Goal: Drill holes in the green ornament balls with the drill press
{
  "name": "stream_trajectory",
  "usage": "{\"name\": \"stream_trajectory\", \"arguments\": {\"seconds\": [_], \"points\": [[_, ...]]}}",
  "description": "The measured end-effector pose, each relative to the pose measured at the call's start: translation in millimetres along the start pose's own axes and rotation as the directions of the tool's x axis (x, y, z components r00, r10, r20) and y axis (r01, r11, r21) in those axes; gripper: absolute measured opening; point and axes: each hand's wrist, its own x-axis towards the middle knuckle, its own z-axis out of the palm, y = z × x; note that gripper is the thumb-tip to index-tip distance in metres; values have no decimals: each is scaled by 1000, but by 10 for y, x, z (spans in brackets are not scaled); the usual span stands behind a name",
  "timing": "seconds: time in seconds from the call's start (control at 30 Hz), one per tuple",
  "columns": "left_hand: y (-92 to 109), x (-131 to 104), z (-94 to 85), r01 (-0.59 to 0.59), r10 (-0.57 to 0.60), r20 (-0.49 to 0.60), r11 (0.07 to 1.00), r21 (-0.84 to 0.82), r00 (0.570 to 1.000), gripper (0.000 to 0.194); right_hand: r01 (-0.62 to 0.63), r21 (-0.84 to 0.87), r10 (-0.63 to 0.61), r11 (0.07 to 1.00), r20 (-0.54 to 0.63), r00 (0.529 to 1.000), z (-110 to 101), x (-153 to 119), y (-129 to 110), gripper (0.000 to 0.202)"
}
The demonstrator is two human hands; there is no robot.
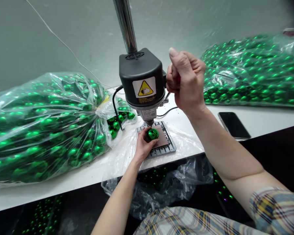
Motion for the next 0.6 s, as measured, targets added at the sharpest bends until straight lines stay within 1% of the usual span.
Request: {"name": "stream_trajectory", "arguments": {"seconds": [0.1,0.2,0.27,0.33,0.43,0.5,0.6], "points": [[18,0,7,8,-8,-13,1000,-5,1000,65,40,22,-40,999,-3,999,-7,-67,-34,61],[50,-7,15,12,-12,-17,1000,14,1000,63,101,75,-98,992,-36,995,-20,-193,-77,57],[72,-15,17,7,-7,-23,999,40,1000,61,124,68,-120,990,-62,991,-38,-294,-90,56],[92,-21,19,-3,4,-28,998,66,1000,60,146,27,-144,989,-72,987,-65,-403,-84,57],[111,-22,22,-17,20,-31,996,93,999,59,189,-35,-191,981,-57,980,-120,-568,-54,57],[114,-19,25,-23,27,-37,995,96,999,59,217,-42,-218,975,-34,975,-161,-665,-34,56],[113,-15,29,-28,31,-39,996,86,999,59,215,-86,-216,973,5,976,-223,-777,-3,55]]}}
